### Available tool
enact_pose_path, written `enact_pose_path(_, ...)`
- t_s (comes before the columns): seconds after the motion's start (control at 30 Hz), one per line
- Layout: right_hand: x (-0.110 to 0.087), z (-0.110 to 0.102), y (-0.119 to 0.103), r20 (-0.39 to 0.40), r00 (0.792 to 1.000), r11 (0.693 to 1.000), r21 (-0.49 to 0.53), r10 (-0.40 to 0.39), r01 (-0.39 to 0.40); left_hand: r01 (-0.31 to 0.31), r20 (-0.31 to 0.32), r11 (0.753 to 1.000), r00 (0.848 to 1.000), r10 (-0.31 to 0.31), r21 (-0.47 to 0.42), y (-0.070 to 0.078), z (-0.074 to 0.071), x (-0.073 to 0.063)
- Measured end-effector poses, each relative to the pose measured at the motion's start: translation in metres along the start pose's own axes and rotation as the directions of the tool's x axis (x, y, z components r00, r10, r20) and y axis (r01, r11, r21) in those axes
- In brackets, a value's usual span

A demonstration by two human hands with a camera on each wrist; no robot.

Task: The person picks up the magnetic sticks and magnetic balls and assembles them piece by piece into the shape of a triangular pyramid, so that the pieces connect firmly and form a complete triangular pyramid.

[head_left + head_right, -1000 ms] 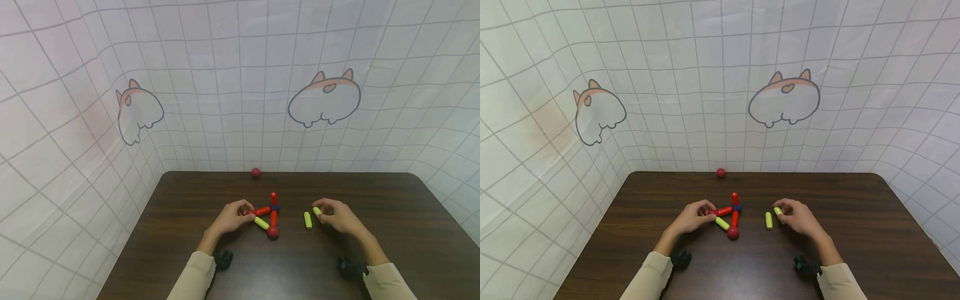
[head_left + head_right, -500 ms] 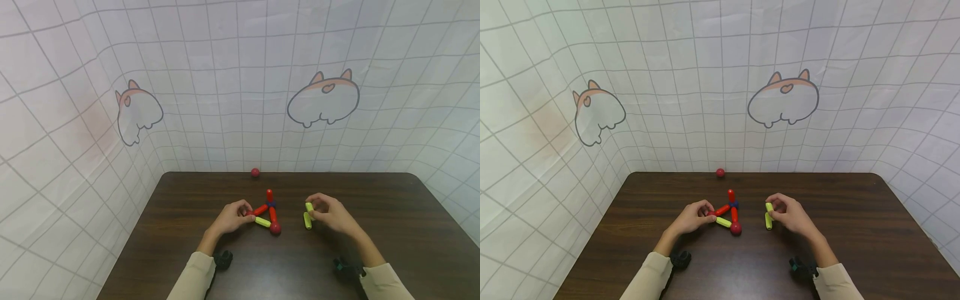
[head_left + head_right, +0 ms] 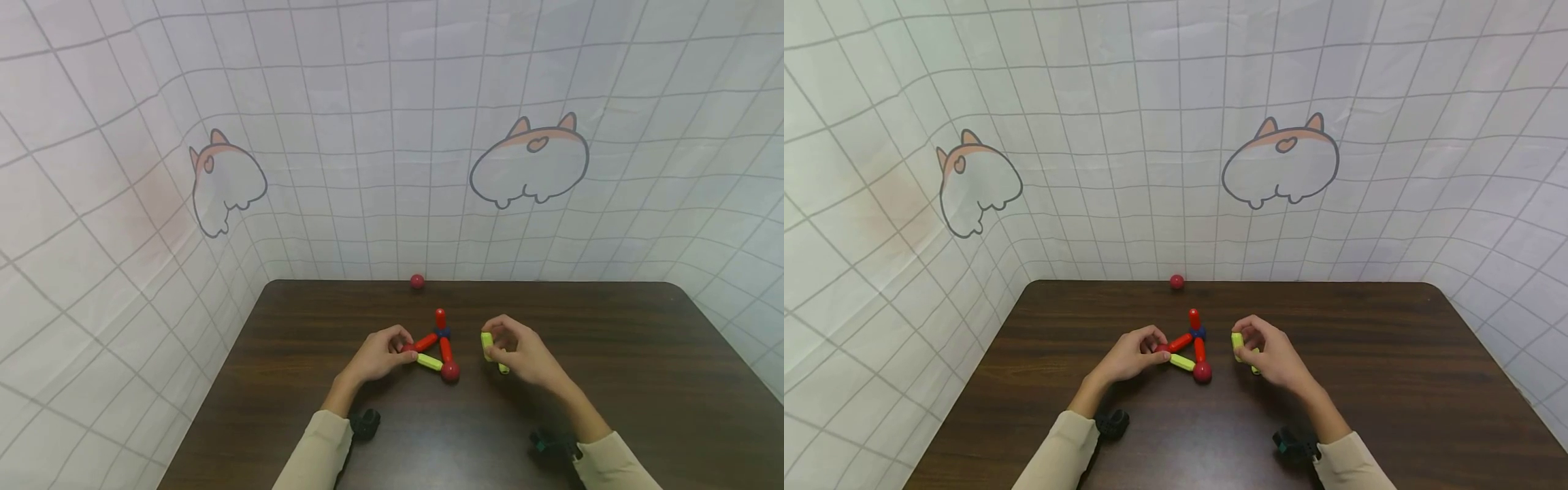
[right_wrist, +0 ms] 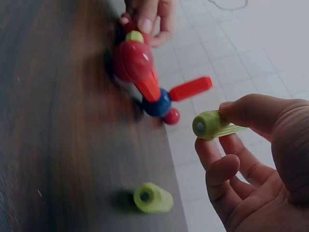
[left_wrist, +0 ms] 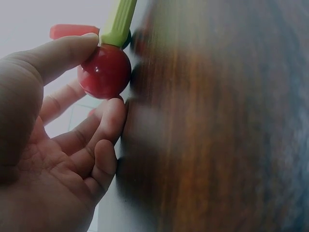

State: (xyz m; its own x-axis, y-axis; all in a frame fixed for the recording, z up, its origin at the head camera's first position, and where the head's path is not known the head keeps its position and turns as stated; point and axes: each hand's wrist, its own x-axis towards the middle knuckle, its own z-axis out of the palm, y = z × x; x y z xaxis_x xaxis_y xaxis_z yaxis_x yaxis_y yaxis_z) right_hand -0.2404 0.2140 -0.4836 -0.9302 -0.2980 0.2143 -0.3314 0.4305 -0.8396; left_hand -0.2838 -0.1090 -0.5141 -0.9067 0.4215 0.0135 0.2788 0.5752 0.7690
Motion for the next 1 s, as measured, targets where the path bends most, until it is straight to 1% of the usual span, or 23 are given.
enact_pose_path(0.13,0.001,0.011,-0.006,-0.004,1.0,1.0,0.019,-0.018,0.018,-0.004,0.001,1.0,1.0,0.004,0.0,0.0,0.001,0.0)
enact_pose_path(0.3,0.003,0.024,-0.009,-0.016,0.996,0.996,-0.001,-0.086,0.086,-0.002,0.006,1.0,1.0,0.002,0.007,-0.002,0.002,0.001)
enact_pose_path(0.43,0.004,0.031,-0.012,-0.015,0.993,0.993,-0.009,-0.117,0.117,0.001,0.009,1.0,1.0,-0.001,0.012,-0.001,0.002,0.001)
enact_pose_path(0.53,0.007,0.035,-0.015,-0.011,0.993,0.993,-0.009,-0.118,0.118,0.001,0.011,1.0,1.0,-0.001,0.007,0.0,0.001,0.0)
enact_pose_path(0.77,0.011,0.041,-0.026,0.004,0.998,0.998,-0.008,-0.068,0.068,-0.007,0.011,1.0,1.0,0.007,-0.009,0.001,0.001,0.0)
enact_pose_path(1.0,0.012,0.046,-0.029,0.011,0.998,0.998,-0.024,-0.057,0.058,0.001,0.01,1.0,1.0,-0.001,-0.009,0.001,0.0,-0.001)
